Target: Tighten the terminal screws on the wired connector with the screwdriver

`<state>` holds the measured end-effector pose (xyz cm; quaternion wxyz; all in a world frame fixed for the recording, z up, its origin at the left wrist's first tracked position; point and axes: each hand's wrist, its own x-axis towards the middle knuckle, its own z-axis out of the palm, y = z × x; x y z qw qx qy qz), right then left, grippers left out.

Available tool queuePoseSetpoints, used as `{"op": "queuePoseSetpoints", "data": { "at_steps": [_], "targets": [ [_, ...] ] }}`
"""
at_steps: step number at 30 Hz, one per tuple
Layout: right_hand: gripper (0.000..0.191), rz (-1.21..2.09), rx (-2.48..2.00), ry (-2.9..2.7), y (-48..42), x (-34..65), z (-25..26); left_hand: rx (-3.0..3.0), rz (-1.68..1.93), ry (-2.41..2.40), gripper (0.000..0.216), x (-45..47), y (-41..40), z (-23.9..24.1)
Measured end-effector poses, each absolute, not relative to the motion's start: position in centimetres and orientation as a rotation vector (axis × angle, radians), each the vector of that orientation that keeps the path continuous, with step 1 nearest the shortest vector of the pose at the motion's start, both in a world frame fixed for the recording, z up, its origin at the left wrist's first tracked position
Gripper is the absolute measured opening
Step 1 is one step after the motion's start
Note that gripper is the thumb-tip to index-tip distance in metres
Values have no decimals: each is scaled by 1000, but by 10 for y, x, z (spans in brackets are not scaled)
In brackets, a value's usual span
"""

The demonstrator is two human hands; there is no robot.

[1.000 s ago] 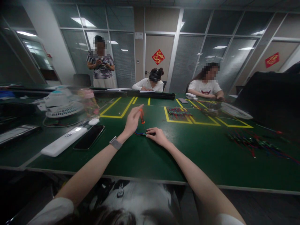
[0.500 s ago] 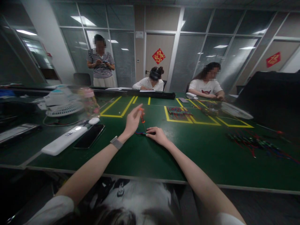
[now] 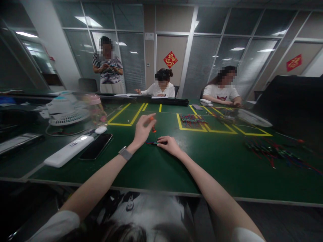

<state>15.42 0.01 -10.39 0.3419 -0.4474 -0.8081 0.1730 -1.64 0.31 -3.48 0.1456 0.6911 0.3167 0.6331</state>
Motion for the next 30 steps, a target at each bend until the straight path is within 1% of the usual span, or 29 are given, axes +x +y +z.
{"op": "queuePoseSetpoints", "data": {
  "at_steps": [5,11,14,17,21,24,30],
  "targets": [
    [17,451,-1144,-2098,1,155,-104,1946,1730,820,32,-16,6,-35],
    [17,462,-1151,-2090,0,154,-104,1960,1850,952,26,-17,4,-34],
    [17,454,-1143,-2090,1,155,-106,1915,1786,898,29,-16,4,-33],
    [23,450,-1130,-2079,2,155,-108,1839,1717,809,32,-15,5,-35],
    [29,441,-1160,-2057,2,156,-109,1922,1799,862,28,-15,6,-37],
    [26,454,-1147,-2050,2,155,-108,1957,1804,905,28,-16,7,-37],
    [15,486,-1122,-2033,0,154,-107,1938,1746,809,34,-15,6,-37]
  ]
}}
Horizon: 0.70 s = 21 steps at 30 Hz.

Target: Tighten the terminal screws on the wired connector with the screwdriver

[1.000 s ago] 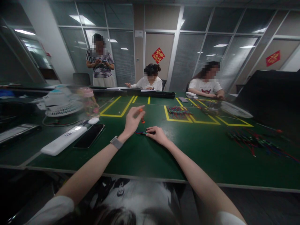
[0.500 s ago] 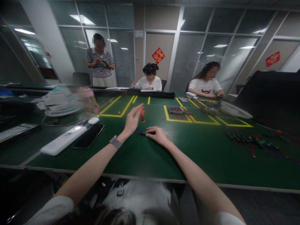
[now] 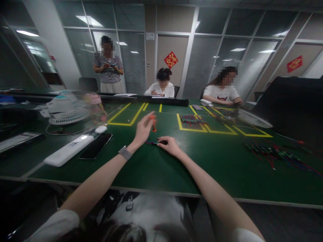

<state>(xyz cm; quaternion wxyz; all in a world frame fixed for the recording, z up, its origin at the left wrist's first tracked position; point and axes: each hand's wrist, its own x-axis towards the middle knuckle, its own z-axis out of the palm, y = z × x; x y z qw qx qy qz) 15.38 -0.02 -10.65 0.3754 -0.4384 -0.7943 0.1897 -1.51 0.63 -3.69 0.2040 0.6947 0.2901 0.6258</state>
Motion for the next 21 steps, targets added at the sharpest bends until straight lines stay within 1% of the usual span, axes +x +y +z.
{"op": "queuePoseSetpoints", "data": {
  "at_steps": [5,11,17,21],
  "targets": [
    [14,469,-1121,-2028,1,154,-108,2033,1817,954,28,-16,3,-35],
    [13,468,-1106,-2024,2,154,-110,2017,1765,805,36,-16,4,-36],
    [13,480,-1125,-2011,2,153,-109,2051,1850,937,25,-16,2,-35],
    [14,471,-1118,-2021,2,153,-109,2038,1777,879,33,-17,3,-34]
  ]
}}
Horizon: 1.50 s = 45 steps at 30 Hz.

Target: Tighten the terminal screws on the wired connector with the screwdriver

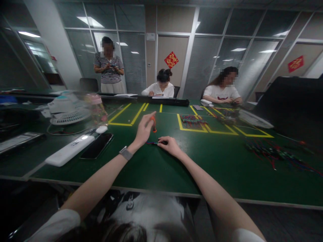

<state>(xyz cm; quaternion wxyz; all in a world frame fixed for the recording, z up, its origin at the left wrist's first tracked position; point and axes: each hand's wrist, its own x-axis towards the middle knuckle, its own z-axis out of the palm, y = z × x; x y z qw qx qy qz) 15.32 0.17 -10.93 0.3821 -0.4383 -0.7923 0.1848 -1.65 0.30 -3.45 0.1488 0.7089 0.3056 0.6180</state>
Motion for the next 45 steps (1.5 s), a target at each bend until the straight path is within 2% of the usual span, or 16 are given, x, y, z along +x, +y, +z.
{"op": "queuePoseSetpoints", "data": {
  "at_steps": [8,12,18,24,39,45],
  "targets": [
    [13,469,-1104,-2014,2,153,-110,2010,1829,975,27,-17,4,-36],
    [12,466,-1114,-2032,1,152,-108,1906,1701,829,35,-16,7,-36],
    [12,456,-1115,-2032,1,153,-108,1999,1827,944,30,-16,5,-36],
    [14,448,-1122,-2027,2,153,-109,1955,1706,771,36,-15,5,-37],
    [14,455,-1122,-2026,0,153,-108,1997,1778,900,27,-16,4,-36],
    [14,454,-1119,-2034,2,154,-110,1901,1674,748,34,-15,6,-37]
  ]
}}
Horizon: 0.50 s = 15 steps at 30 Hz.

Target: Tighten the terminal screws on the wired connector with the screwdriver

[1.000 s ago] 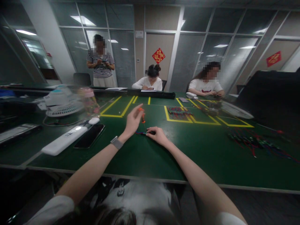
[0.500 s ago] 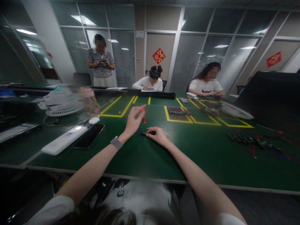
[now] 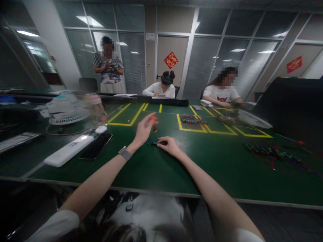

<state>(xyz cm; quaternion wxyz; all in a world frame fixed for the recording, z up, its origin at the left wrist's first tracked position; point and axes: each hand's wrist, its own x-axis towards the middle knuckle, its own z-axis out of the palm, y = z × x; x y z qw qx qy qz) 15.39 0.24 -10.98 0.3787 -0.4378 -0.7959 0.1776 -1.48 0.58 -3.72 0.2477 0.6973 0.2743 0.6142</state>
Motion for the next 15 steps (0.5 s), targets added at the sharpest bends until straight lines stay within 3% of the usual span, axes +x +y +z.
{"op": "queuePoseSetpoints", "data": {
  "at_steps": [15],
  "targets": [
    [14,458,-1110,-2034,2,155,-110,2023,1756,936,28,-17,2,-32]
  ]
}}
